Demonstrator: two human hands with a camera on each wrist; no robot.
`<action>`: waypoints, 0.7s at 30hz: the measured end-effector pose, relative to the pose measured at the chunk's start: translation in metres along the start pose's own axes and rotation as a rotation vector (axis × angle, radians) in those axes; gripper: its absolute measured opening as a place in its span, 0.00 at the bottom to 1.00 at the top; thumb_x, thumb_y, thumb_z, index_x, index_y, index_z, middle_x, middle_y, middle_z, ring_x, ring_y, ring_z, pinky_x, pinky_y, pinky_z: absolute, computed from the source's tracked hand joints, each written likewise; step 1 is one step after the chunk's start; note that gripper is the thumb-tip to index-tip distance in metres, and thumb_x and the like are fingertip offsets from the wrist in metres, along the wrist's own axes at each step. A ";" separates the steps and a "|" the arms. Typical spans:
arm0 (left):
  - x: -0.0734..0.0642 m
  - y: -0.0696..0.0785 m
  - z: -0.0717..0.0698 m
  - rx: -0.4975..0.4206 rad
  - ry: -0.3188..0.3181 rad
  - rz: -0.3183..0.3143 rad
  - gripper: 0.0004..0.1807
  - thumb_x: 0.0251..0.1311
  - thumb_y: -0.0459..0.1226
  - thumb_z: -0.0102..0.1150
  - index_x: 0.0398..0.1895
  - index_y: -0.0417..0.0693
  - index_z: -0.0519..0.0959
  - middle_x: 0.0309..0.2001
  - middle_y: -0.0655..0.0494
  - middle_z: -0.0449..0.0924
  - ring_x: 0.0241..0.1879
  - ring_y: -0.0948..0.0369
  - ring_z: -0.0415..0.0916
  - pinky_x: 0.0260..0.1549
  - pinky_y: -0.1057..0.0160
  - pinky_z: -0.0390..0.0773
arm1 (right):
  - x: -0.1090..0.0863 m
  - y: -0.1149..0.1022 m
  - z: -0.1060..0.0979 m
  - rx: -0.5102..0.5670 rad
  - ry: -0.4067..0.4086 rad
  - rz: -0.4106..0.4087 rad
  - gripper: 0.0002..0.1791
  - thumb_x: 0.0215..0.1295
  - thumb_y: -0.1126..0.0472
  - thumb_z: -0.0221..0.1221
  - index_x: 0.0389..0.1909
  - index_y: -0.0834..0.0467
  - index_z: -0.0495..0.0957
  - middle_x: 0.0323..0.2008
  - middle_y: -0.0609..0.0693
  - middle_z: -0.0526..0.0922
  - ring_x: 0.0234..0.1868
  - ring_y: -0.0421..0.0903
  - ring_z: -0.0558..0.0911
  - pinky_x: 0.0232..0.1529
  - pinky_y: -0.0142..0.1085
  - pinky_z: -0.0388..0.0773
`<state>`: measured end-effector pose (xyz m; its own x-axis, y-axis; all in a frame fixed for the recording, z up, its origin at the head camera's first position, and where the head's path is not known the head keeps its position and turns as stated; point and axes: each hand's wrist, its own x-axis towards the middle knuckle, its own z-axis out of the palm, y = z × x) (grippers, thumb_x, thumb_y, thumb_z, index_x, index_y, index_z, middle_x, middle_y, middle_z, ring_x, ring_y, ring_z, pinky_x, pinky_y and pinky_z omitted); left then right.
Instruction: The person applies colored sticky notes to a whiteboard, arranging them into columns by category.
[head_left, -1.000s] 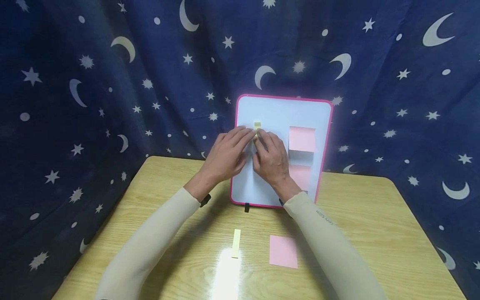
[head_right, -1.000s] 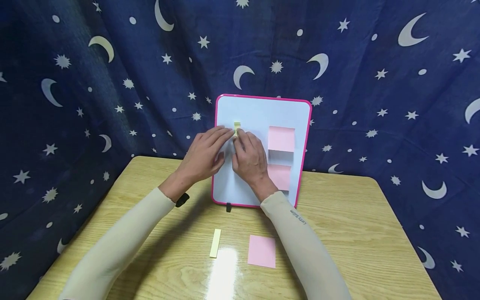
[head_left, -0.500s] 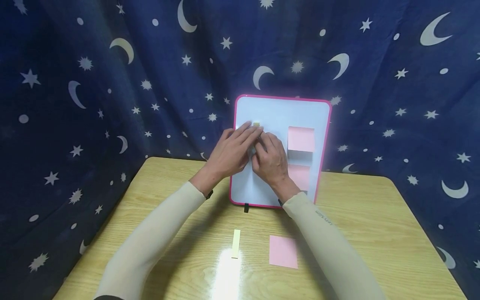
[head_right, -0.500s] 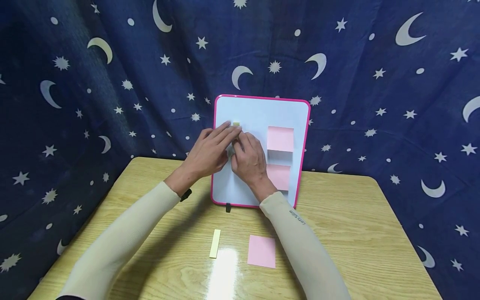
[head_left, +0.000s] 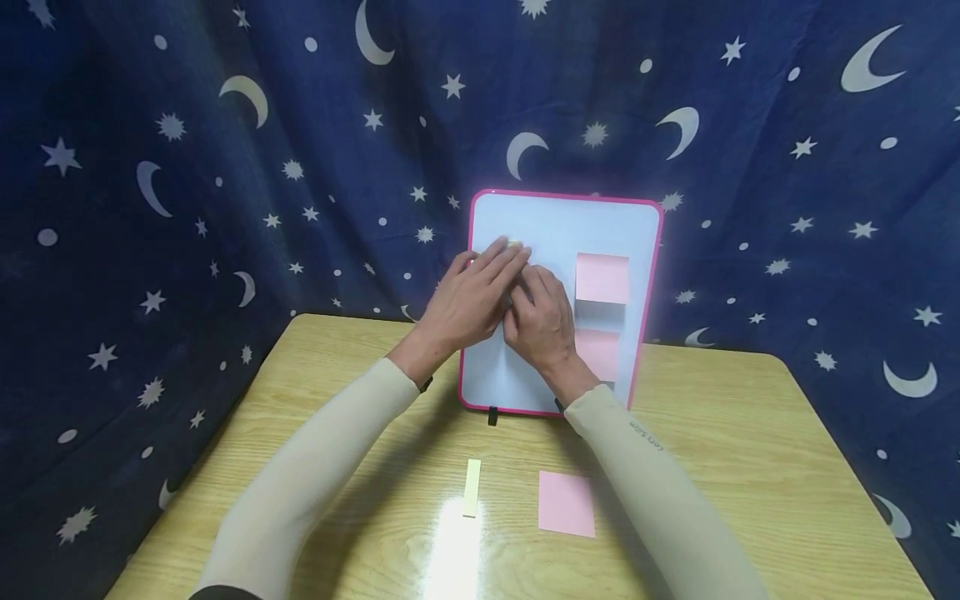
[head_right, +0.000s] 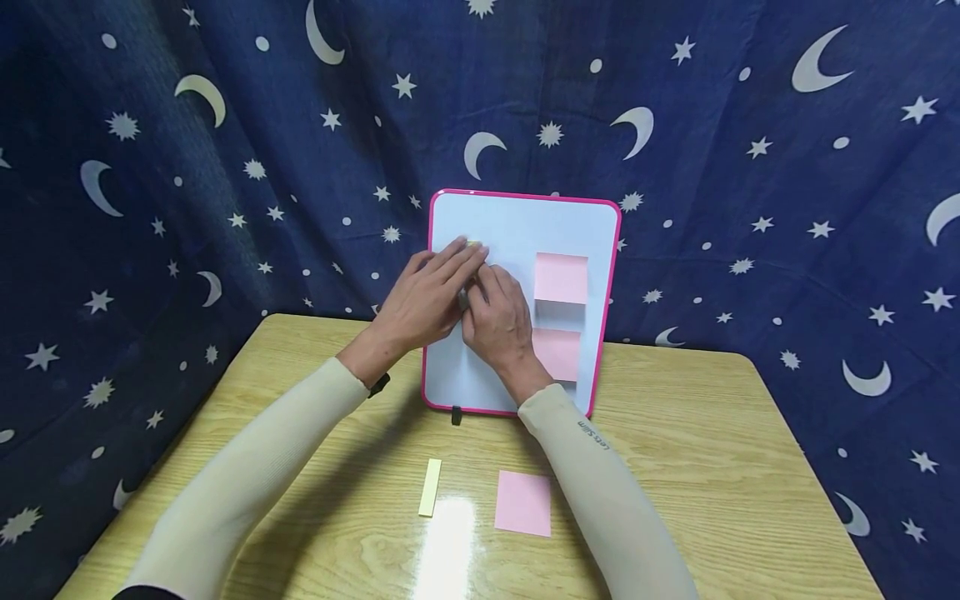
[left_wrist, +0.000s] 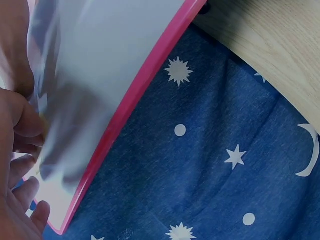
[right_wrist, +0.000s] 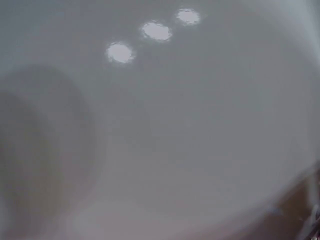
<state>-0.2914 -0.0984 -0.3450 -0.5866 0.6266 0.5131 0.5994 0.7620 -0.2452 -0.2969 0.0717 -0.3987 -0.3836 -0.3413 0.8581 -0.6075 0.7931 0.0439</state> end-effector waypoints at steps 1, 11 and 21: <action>0.000 0.000 0.000 0.006 -0.003 -0.003 0.45 0.69 0.45 0.64 0.85 0.50 0.57 0.83 0.54 0.60 0.83 0.54 0.52 0.72 0.47 0.64 | 0.000 0.000 0.000 -0.001 -0.001 0.001 0.15 0.67 0.64 0.57 0.48 0.68 0.84 0.58 0.61 0.82 0.58 0.57 0.78 0.65 0.47 0.76; -0.002 0.000 0.002 0.033 0.006 -0.023 0.46 0.66 0.44 0.66 0.85 0.49 0.58 0.83 0.55 0.59 0.83 0.54 0.52 0.72 0.46 0.65 | -0.001 0.001 -0.001 -0.009 -0.007 0.006 0.15 0.68 0.61 0.60 0.50 0.66 0.84 0.63 0.60 0.80 0.60 0.57 0.78 0.66 0.47 0.75; 0.002 0.001 0.002 0.011 -0.009 -0.031 0.46 0.68 0.46 0.65 0.85 0.51 0.57 0.84 0.55 0.57 0.84 0.54 0.50 0.73 0.46 0.64 | -0.001 0.001 0.000 -0.014 -0.009 0.001 0.16 0.68 0.62 0.60 0.51 0.66 0.84 0.60 0.60 0.81 0.58 0.57 0.78 0.65 0.47 0.76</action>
<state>-0.2934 -0.0962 -0.3462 -0.6099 0.6039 0.5132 0.5748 0.7829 -0.2381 -0.2968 0.0733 -0.3995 -0.3905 -0.3450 0.8535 -0.5975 0.8003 0.0501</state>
